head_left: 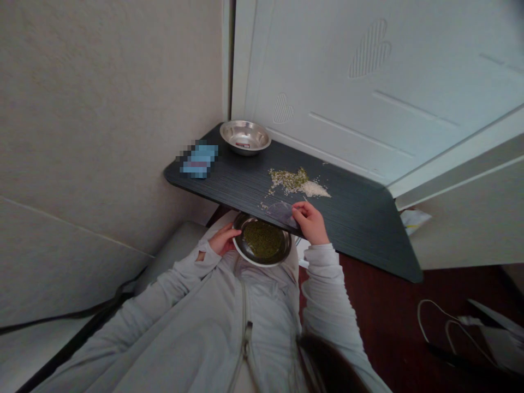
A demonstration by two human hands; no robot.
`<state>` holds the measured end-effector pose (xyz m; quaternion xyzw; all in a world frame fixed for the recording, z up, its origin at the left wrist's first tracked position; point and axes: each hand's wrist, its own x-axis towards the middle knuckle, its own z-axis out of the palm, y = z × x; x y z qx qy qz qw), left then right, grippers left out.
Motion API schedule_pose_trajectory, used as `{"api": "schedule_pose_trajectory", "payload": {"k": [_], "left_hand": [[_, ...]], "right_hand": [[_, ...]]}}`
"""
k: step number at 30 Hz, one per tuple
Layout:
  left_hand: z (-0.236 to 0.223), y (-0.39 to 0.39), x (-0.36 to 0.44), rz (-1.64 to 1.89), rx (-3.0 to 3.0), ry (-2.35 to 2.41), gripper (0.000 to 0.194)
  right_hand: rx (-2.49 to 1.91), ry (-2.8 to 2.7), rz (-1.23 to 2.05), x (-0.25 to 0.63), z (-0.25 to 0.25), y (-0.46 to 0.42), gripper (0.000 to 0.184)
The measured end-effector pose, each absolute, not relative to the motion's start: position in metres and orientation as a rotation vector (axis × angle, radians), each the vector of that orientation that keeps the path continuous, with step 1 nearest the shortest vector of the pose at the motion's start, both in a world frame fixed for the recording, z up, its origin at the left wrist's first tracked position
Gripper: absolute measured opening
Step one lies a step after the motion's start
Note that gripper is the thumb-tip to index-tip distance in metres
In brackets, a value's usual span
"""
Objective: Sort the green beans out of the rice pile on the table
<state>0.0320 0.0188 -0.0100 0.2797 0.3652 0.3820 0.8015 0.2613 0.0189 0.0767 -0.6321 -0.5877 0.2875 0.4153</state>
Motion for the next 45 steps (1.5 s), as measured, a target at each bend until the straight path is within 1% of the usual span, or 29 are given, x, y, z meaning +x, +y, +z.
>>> {"api": "schedule_pose_trajectory", "payload": {"k": [9, 16, 21, 30, 37, 45], "left_hand": [[-0.011, 0.018, 0.031, 0.828, 0.601, 0.780, 0.040], [-0.013, 0.018, 0.031, 0.831, 0.603, 0.772, 0.038], [-0.011, 0.018, 0.031, 0.827, 0.615, 0.778, 0.042], [-0.011, 0.018, 0.031, 0.817, 0.622, 0.778, 0.043], [-0.006, 0.017, 0.032, 0.813, 0.595, 0.794, 0.040], [-0.002, 0.017, 0.032, 0.812, 0.575, 0.825, 0.042]], "right_hand": [[-1.606, -1.481, 0.693, 0.263, 0.073, 0.020, 0.023], [-1.610, -1.479, 0.682, 0.263, 0.075, 0.020, 0.022], [-1.601, -1.467, 0.686, 0.261, 0.078, 0.020, 0.022], [-1.614, -1.409, 0.671, 0.262, 0.077, 0.020, 0.023], [-1.631, -1.380, 0.619, 0.261, 0.078, 0.021, 0.022], [-1.543, -1.289, 0.650, 0.265, 0.075, 0.023, 0.023]]}}
